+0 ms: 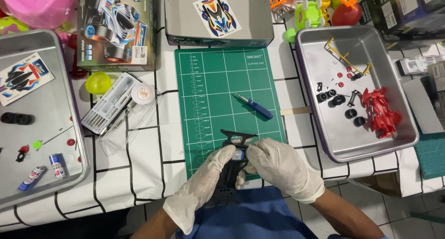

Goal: The person assembles a toy car chassis on a green cutting mat. They use a screwdriver to tighten screws on the black frame, then insert a battery into the chassis and secure it with a green clip.

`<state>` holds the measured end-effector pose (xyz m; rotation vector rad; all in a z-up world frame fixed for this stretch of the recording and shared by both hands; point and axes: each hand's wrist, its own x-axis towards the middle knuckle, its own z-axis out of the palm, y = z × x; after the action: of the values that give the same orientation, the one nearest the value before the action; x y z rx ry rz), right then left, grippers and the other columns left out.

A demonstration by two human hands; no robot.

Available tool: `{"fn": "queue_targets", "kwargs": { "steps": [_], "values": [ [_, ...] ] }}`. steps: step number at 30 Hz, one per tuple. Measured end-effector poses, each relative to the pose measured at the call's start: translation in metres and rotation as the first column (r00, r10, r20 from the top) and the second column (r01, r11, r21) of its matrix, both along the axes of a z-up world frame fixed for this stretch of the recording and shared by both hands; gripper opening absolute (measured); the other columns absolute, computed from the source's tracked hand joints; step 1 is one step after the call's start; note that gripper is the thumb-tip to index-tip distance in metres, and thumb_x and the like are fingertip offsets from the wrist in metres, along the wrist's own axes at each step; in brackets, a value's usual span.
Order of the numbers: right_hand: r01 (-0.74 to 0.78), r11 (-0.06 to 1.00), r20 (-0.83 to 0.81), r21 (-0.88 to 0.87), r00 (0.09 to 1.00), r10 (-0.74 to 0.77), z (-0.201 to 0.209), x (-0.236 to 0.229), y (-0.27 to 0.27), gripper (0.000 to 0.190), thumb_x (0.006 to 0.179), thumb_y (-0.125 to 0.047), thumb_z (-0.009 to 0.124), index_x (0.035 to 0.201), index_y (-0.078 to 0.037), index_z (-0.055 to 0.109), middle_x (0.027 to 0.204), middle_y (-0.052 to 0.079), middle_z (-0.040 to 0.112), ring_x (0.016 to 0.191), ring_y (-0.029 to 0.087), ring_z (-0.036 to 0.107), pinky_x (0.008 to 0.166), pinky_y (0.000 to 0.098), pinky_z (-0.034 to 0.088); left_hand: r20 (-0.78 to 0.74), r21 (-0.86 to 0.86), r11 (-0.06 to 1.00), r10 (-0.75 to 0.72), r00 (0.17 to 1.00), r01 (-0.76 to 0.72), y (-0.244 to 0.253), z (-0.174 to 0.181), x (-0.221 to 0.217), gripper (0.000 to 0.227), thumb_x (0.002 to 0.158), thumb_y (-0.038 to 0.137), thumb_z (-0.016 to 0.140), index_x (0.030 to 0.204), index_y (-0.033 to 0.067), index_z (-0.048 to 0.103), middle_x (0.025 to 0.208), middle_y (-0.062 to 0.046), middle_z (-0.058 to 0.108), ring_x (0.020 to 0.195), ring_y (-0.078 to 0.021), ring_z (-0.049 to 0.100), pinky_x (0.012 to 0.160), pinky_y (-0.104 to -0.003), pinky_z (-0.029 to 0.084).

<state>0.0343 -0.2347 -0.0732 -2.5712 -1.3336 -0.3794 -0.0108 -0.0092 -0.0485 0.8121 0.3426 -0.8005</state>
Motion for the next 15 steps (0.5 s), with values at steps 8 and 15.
{"fn": "queue_targets", "kwargs": {
  "steps": [8,15],
  "values": [
    [-0.077,0.987,0.068,-0.141,0.994,0.087,0.037,0.011,0.0,0.029,0.09,0.003,0.055,0.115,-0.008,0.063,0.086,0.005,0.055,0.067,0.02,0.054,0.049,0.0337,0.05,0.058,-0.071,0.997,0.022,0.998,-0.018,0.006,0.02,0.001,0.04,0.108,0.044,0.044,0.09,0.0086,0.048,0.066,-0.014,0.059,0.059,-0.0243,0.057,0.066,-0.038,0.047],
    [-0.075,0.997,-0.203,0.011,0.976,0.076,0.037,0.013,0.008,0.012,0.1,-0.008,0.05,0.098,-0.005,0.061,0.083,0.007,0.062,0.066,0.023,0.058,0.055,0.0353,0.052,0.135,-0.064,0.998,-0.016,0.991,0.025,0.006,0.018,0.002,0.048,0.112,0.04,0.034,0.081,0.0053,0.046,0.065,-0.015,0.058,0.059,-0.0225,0.053,0.066,-0.037,0.043]
  ]
}}
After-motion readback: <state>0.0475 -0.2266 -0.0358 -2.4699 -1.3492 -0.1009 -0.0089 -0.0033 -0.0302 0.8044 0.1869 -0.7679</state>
